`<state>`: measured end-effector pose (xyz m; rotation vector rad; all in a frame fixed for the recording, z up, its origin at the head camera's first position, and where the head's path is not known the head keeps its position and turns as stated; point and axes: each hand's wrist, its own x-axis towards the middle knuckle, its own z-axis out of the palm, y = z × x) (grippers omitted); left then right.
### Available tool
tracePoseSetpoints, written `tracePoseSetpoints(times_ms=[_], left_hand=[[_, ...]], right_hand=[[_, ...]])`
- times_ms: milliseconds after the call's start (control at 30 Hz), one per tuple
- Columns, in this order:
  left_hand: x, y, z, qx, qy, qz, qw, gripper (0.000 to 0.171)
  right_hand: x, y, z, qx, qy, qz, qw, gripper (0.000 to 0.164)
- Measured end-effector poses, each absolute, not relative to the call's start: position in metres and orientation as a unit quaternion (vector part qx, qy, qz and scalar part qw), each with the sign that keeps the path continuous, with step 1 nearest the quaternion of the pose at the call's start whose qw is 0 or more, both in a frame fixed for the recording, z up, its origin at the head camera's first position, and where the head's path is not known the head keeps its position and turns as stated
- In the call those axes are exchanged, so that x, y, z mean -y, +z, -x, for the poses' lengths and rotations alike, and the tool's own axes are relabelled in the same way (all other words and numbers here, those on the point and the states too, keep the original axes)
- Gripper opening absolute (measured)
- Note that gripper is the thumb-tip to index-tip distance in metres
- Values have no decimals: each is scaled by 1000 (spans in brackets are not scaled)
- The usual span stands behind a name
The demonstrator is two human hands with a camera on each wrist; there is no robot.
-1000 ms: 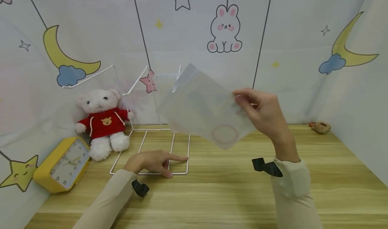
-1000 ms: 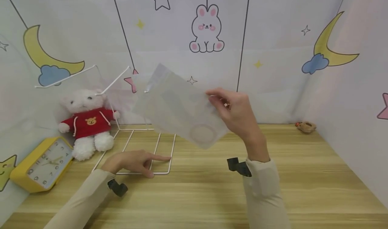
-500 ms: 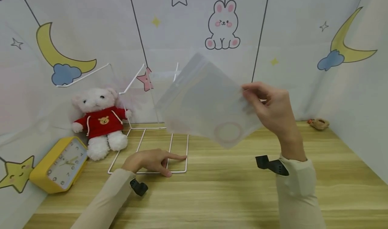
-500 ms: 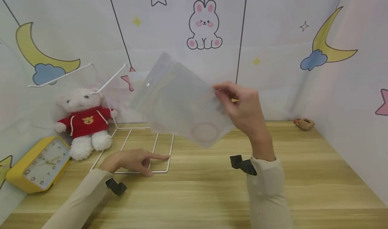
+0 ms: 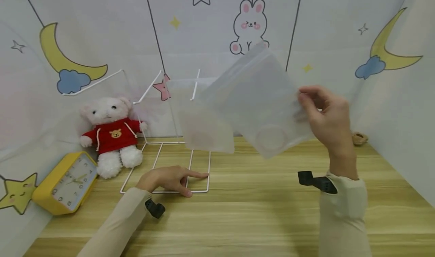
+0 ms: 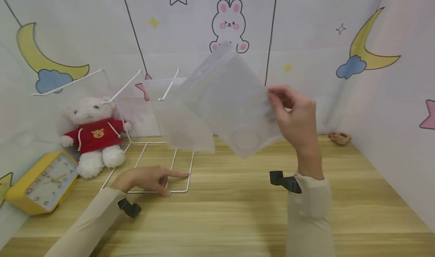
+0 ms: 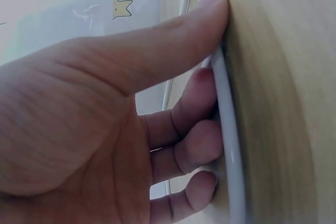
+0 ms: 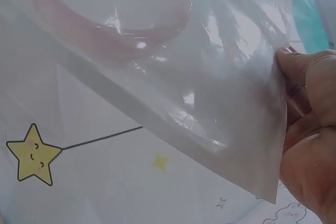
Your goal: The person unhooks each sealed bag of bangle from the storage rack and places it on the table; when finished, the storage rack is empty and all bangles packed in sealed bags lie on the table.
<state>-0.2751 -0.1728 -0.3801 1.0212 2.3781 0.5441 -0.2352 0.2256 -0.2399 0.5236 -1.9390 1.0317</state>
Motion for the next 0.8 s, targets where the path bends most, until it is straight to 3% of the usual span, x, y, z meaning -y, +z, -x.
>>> tracePoseSetpoints(times_ms=[533, 800], left_hand=[[174, -379, 276, -865, 207, -387, 243, 69], [174, -380, 276, -861, 214, -390, 247, 69]], right_hand=[[-250, -251, 251, 806, 419, -102, 406, 21], [-256, -261, 264, 834, 414, -90, 354, 25]])
